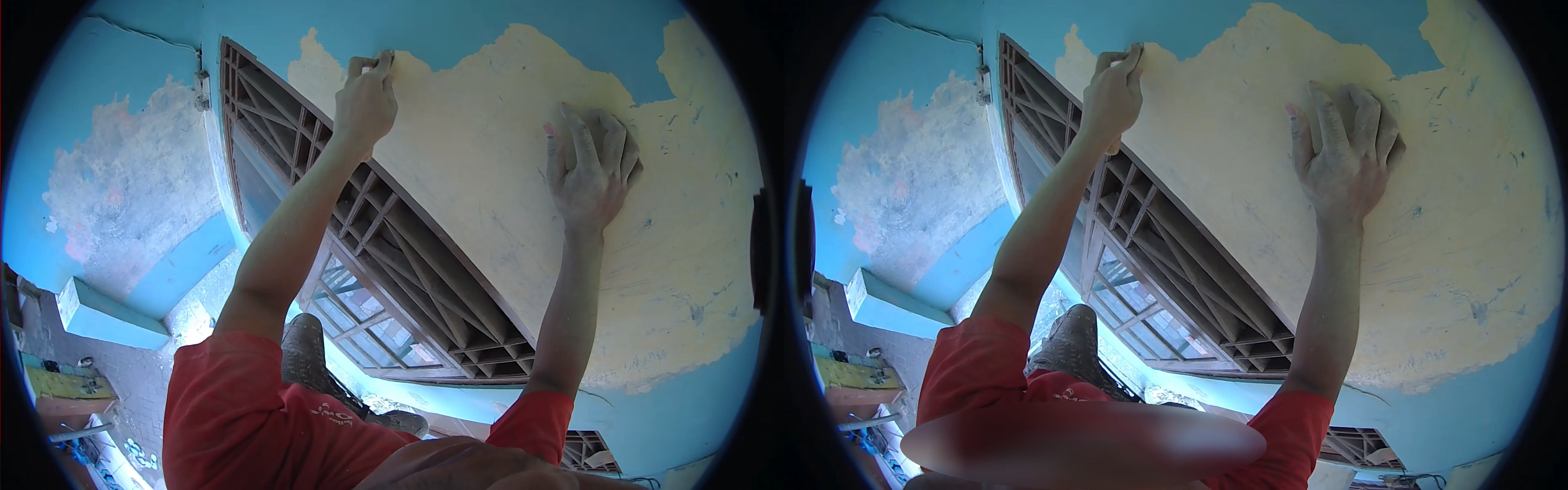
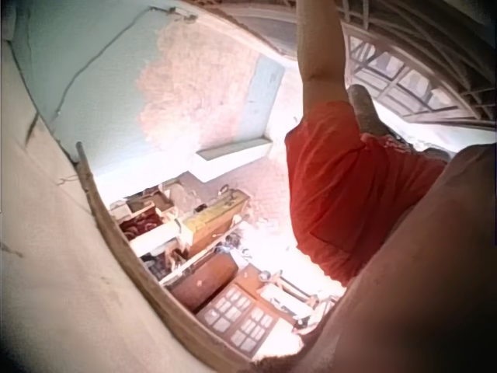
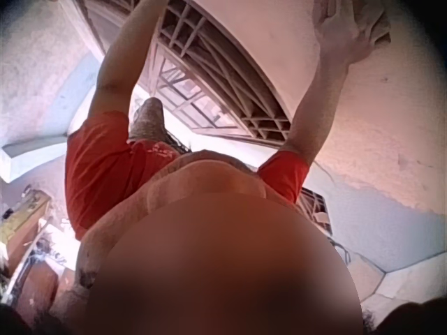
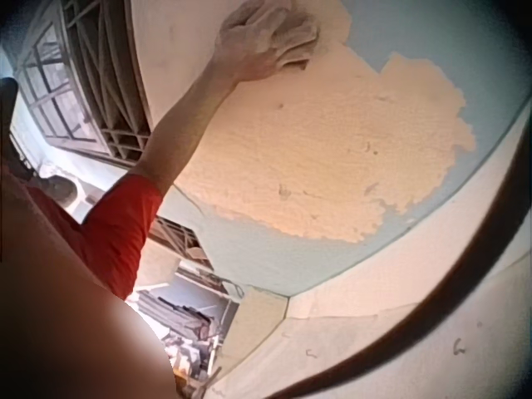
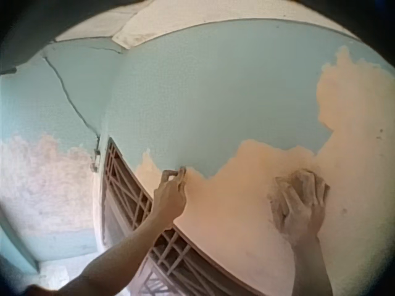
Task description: The person scrapes peeling paint off the wall above a doorway using a hand scraper.
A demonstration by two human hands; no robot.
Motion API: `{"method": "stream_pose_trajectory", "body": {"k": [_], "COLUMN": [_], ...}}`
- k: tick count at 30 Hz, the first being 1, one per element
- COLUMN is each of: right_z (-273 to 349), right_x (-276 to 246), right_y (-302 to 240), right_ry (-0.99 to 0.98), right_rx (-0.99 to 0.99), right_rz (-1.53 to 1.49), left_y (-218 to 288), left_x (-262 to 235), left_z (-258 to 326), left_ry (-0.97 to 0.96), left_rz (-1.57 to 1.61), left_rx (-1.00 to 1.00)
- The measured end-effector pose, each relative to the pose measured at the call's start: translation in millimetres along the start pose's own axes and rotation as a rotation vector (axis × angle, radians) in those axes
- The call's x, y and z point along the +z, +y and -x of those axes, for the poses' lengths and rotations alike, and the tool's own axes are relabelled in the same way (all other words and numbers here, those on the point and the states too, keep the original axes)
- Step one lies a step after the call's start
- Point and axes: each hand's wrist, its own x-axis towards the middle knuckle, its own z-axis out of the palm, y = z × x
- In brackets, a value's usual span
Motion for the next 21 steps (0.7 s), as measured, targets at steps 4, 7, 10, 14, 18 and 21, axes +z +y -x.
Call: {"method": "stream_pose_trajectory", "body": {"k": [4, 7, 10, 14, 18, 21], "right_z": [1.3, -1.3, -0.5, 1.4, -1.0, 2.6], "right_x": [0.6, -2.2, 0.4, 2.2, 0.2, 1.7], "right_y": [-1.6, -1.6, -2.2, -0.2, -2.3, -0.8], "right_ry": [-0.008, 0.005, -0.021, 0.01, -0.014, -0.015], "right_rx": [0.004, -0.004, 0.003, 0.007, -0.013, -0.011], "right_rz": [0.012, 0.0, 0.026, 0.009, 0.02, 0.015], "left_y": [-9.5, -21.3, 7.7, -6.1, 1.7, -1.9], "left_x": [-3.7, -8.7, -0.5, -15.2, -5.2, -7.4], "left_z": [-1.5, -22.1, 17.0, -16.1, -5.8, -11.3], "left_ry": [-0.028, 0.036, -0.079, -0.027, 0.014, -0.01], "left_rz": [0.025, 0.059, 0.03, -0.004, -0.03, -0.016], "left_rx": [0.092, -0.1, 0.145, 0.083, 0.104, 0.129]}}
